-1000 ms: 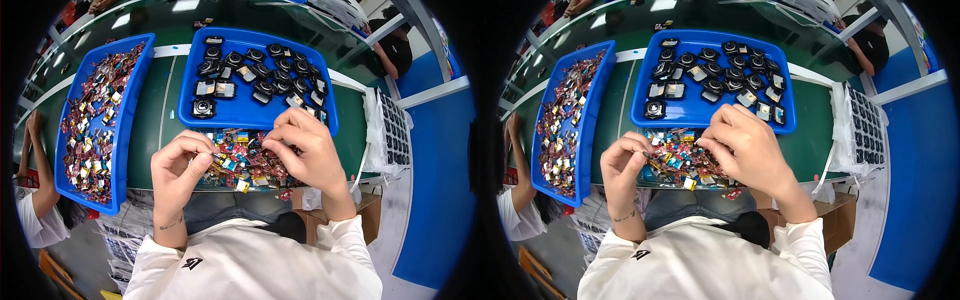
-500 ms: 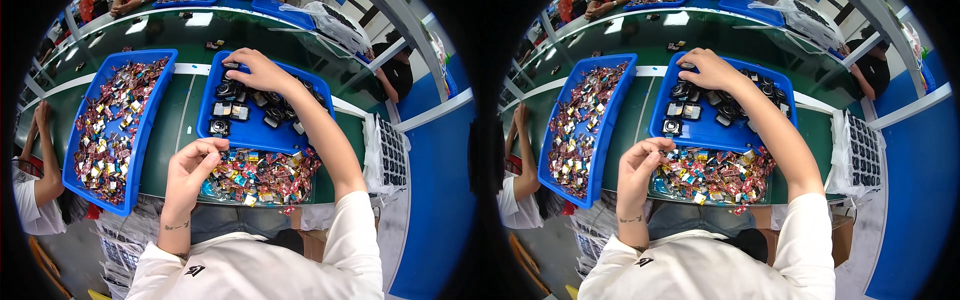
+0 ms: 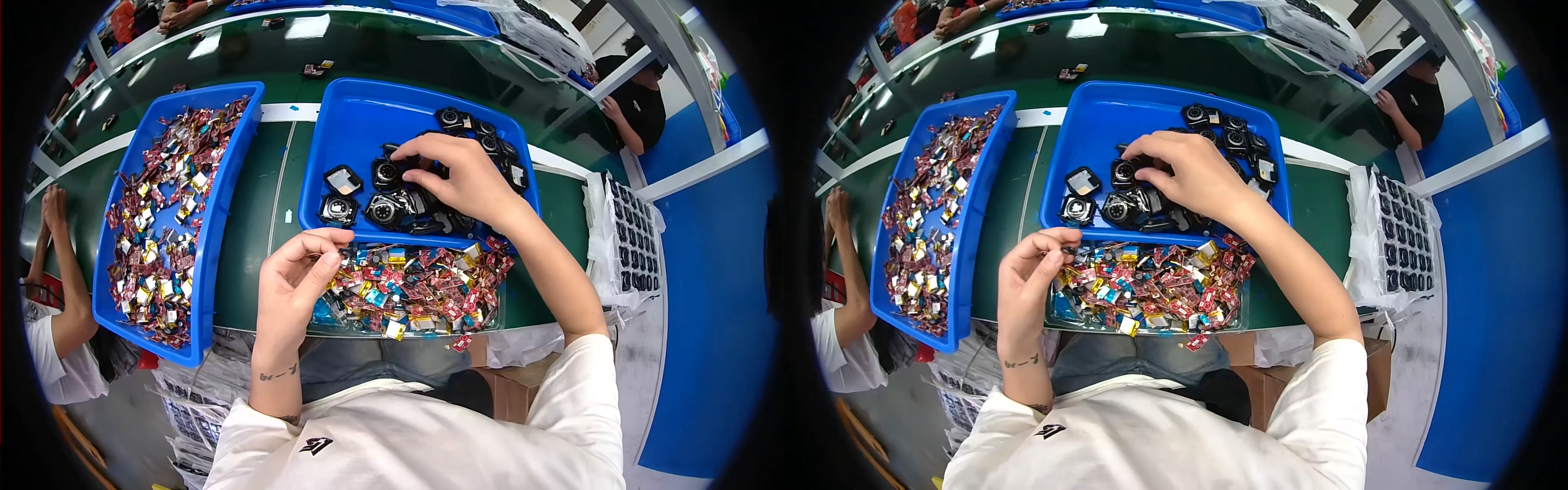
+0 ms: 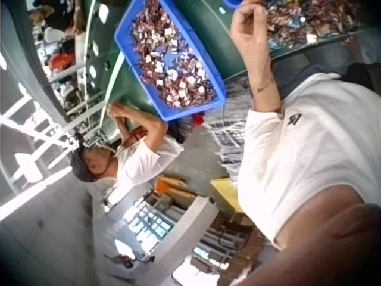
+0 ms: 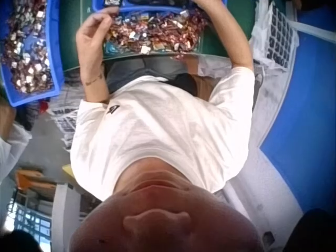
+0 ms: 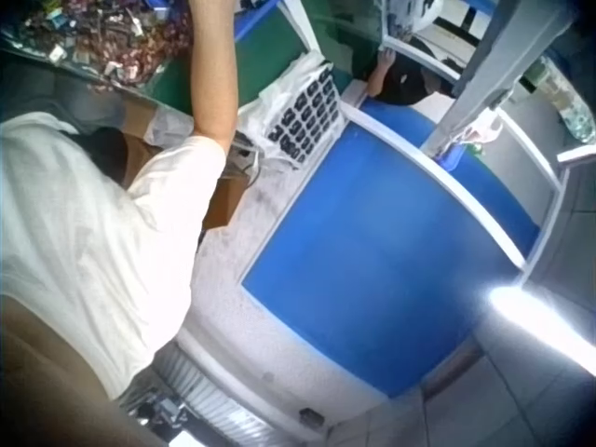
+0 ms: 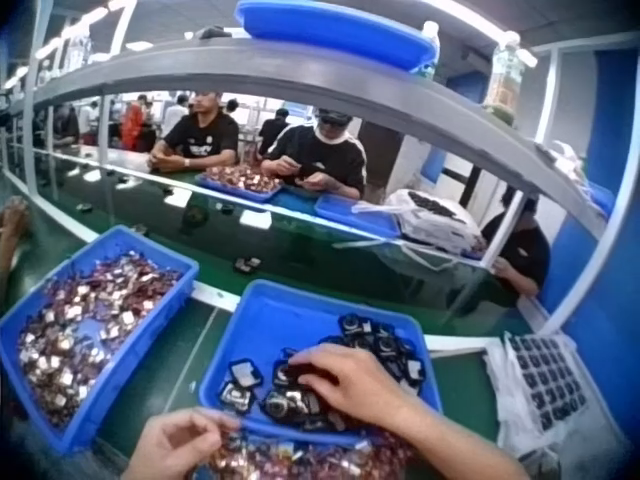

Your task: Assembling small electronic components, possibly camera modules, on a production line.

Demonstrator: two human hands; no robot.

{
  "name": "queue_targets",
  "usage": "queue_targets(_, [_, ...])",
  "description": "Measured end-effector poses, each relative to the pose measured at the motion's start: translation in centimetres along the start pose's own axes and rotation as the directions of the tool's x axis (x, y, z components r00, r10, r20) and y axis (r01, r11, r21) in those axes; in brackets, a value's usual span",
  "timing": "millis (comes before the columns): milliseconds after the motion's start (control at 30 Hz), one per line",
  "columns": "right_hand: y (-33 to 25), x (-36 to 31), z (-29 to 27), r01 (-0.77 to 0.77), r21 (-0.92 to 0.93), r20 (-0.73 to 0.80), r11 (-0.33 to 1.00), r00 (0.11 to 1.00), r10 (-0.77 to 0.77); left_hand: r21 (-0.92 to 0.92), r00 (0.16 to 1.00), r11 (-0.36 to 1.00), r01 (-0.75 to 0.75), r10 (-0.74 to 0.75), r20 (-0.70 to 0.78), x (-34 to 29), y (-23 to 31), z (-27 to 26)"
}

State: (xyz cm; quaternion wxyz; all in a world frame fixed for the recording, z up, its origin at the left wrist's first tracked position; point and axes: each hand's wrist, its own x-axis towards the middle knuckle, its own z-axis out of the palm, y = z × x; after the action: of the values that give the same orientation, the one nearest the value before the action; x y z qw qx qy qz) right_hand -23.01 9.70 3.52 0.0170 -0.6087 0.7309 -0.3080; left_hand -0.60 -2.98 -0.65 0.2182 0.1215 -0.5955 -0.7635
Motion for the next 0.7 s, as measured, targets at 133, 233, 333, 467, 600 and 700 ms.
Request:
queue_targets(133, [-2.3,-1.3,-0.7,-0.074,0.08,-0.161,0.994,0.983,0.086,-0.021,0.998,0.998,-0.063,0.064,0.01,-0.4,0.3,-0.1])
queue_targets(233, [-5.3,-3.6,-0.5,-0.039,0.076,-0.308,0.996,0.949,0.061,-0.058,0.992,0.993,-0.102,0.106,0.073,-0.8,0.7,0.6])
queue_targets(333, [-7.7,-5.7,1.2,0.119,-0.104,-0.383,0.987,0.912,-0.15,-0.331,0.971,0.94,-0.078,0.146,0.187,-1.1,0.7,3.0])
queue_targets(467, [-8.6,-6.7,2.5,0.174,-0.092,-0.432,0.98,0.88,-0.196,-0.341,0.987,0.939,-0.038,0.088,0.132,-1.2,0.5,4.2])
queue_targets(600, [-9.8,-7.4,2.3,-0.062,0.153,-0.484,0.986,0.866,0.13,-0.33,0.986,0.944,-0.029,0.081,0.147,-1.1,0.2,4.7])
queue_targets(700, [-10.1,-7.5,2.1,-0.114,0.415,-0.34,0.903,0.901,0.27,-0.216,0.977,0.976,-0.028,0.073,0.2,-1.4,0.4,4.4])
